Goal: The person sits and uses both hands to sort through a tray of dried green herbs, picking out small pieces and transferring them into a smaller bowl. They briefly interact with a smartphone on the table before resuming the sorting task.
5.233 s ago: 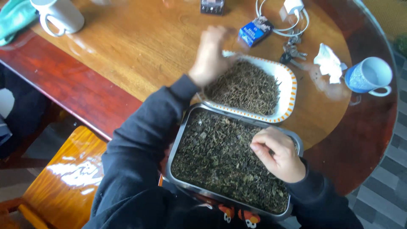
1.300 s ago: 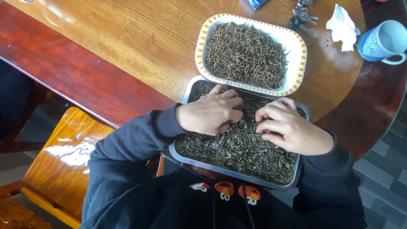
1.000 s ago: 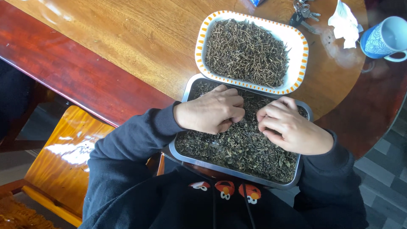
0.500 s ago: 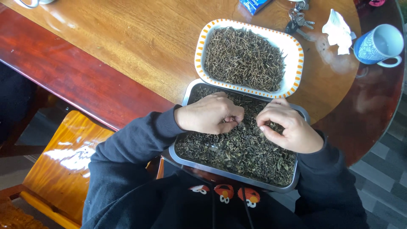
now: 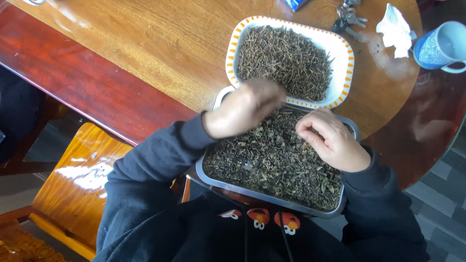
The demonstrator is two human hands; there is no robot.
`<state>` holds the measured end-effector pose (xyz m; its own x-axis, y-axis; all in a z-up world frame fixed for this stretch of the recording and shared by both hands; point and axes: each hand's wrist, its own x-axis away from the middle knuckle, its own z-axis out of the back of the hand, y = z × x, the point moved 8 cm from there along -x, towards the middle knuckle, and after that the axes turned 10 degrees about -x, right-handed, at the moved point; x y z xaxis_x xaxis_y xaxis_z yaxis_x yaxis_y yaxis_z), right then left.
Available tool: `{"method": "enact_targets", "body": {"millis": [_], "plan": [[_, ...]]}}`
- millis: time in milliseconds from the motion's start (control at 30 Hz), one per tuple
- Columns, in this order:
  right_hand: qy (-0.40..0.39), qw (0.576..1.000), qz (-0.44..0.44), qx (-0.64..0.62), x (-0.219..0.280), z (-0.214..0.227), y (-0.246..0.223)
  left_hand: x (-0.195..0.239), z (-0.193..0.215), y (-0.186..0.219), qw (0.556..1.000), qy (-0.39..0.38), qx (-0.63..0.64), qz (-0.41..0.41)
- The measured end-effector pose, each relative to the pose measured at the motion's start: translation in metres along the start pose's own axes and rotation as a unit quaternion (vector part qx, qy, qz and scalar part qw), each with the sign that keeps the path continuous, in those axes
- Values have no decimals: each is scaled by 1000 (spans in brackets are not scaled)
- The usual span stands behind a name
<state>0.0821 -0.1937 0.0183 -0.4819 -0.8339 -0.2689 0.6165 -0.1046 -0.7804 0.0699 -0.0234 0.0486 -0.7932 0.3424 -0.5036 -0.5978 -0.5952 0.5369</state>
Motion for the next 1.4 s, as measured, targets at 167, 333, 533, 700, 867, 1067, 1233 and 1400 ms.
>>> {"method": "enact_targets", "body": {"millis": [167, 333, 533, 700, 867, 1067, 1233, 1400], "plan": [[-17, 1000, -8, 25, -5, 0, -12, 6, 3, 5, 983, 56, -172, -28], [-10, 999, -35, 25, -1, 7, -10, 23, -40, 36, 983, -111, -66, -131], [-3, 1000, 8, 28, 1, 13, -17, 30, -65, 41, 967, -135, -109, -184], [-22, 999, 10, 22, -2, 11, -17, 30, -65, 45, 940, -106, -223, -236], [-29, 999, 13, 38, 3, 9, -10, 27, -57, 45, 955, -90, -186, -214], [-5, 998, -46, 41, 16, 14, 12, 35, -80, 37, 955, -143, -160, -204], [0, 998, -51, 46, 18, 15, 19, 48, -103, 34, 919, -175, -234, -265], [-1, 999, -31, 30, 8, 13, 2, 50, -107, 37, 917, -176, -230, -274]]}}
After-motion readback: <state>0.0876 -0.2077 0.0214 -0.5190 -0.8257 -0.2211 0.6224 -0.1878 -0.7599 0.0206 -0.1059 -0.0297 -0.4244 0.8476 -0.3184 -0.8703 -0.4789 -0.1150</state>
